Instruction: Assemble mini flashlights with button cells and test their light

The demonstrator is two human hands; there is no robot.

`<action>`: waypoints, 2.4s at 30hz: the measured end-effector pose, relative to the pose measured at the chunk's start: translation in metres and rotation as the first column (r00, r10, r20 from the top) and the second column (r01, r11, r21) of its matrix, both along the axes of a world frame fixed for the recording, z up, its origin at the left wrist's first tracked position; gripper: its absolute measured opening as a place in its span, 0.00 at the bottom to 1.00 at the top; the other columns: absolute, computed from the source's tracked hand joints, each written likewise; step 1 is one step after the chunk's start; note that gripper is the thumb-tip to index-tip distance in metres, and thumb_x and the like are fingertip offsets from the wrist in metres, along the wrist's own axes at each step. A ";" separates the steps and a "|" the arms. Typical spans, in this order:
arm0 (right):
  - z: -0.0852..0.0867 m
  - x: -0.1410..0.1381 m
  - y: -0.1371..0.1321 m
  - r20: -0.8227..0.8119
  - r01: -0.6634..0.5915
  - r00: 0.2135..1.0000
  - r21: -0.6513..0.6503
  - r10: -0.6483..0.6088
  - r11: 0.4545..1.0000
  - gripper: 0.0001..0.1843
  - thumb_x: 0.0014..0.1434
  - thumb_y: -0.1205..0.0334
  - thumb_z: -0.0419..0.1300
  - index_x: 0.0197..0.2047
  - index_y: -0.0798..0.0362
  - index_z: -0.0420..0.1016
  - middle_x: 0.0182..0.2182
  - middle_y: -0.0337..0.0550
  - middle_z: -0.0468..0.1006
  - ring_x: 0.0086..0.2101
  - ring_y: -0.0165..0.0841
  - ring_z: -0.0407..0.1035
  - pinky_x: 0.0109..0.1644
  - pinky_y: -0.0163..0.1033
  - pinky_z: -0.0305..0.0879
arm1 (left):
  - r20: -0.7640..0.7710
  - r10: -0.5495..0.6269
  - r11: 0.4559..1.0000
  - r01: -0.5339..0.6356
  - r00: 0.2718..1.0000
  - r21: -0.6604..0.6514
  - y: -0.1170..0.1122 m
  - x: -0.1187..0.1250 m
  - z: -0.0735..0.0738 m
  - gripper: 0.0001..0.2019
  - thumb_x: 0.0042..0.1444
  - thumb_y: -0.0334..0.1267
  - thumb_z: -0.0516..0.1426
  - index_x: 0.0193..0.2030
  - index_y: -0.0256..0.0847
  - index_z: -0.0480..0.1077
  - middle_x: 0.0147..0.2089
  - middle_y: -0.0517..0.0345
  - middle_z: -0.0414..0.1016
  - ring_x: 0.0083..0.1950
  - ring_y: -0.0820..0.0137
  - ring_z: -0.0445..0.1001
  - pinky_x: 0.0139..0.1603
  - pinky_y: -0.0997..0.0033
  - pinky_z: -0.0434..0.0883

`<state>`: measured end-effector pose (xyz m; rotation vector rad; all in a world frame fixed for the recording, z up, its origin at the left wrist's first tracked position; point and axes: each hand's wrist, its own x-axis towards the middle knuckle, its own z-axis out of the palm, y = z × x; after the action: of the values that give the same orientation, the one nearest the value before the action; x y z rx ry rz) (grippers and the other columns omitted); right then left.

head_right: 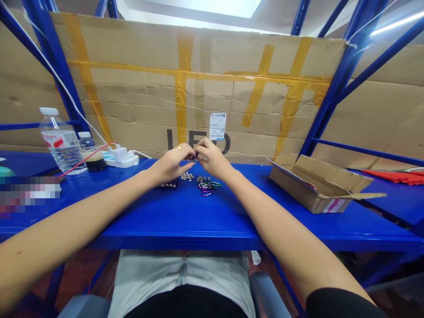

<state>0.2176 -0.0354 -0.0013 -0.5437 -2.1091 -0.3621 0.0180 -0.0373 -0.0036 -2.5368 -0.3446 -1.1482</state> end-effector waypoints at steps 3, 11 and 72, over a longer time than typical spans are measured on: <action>0.001 -0.002 -0.002 -0.031 -0.007 0.999 0.031 0.008 0.999 0.11 0.59 0.74 0.53 0.37 0.51 0.73 0.41 0.46 0.68 0.43 0.37 0.67 0.48 0.47 0.67 | 0.038 0.000 1.000 -0.001 0.999 0.017 -0.001 0.000 0.001 0.06 0.60 0.29 0.57 0.43 0.38 0.65 0.41 0.52 0.70 0.42 0.68 0.72 0.45 0.66 0.72; 0.003 -0.003 -0.008 -0.160 0.029 0.986 -0.068 -0.039 0.997 0.11 0.55 0.74 0.55 0.36 0.50 0.72 0.42 0.45 0.69 0.43 0.37 0.66 0.45 0.44 0.66 | 0.087 -0.013 1.000 0.013 0.996 0.006 -0.002 0.000 0.001 0.06 0.60 0.32 0.60 0.41 0.38 0.66 0.39 0.54 0.70 0.40 0.70 0.72 0.43 0.68 0.72; 0.000 -0.009 -0.009 -0.320 -0.332 0.936 -0.655 0.148 0.679 0.08 0.52 0.63 0.65 0.36 0.52 0.71 0.34 0.43 0.80 0.39 0.37 0.74 0.47 0.48 0.70 | 0.221 0.079 0.997 -0.076 0.972 -0.020 -0.008 -0.006 0.014 0.09 0.63 0.41 0.56 0.45 0.38 0.66 0.40 0.52 0.72 0.42 0.66 0.71 0.46 0.63 0.69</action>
<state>0.2085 -0.0445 -0.0011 -0.6804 -1.9906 0.6827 0.0124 -0.0453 0.0106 -2.3855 -0.5015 -1.4054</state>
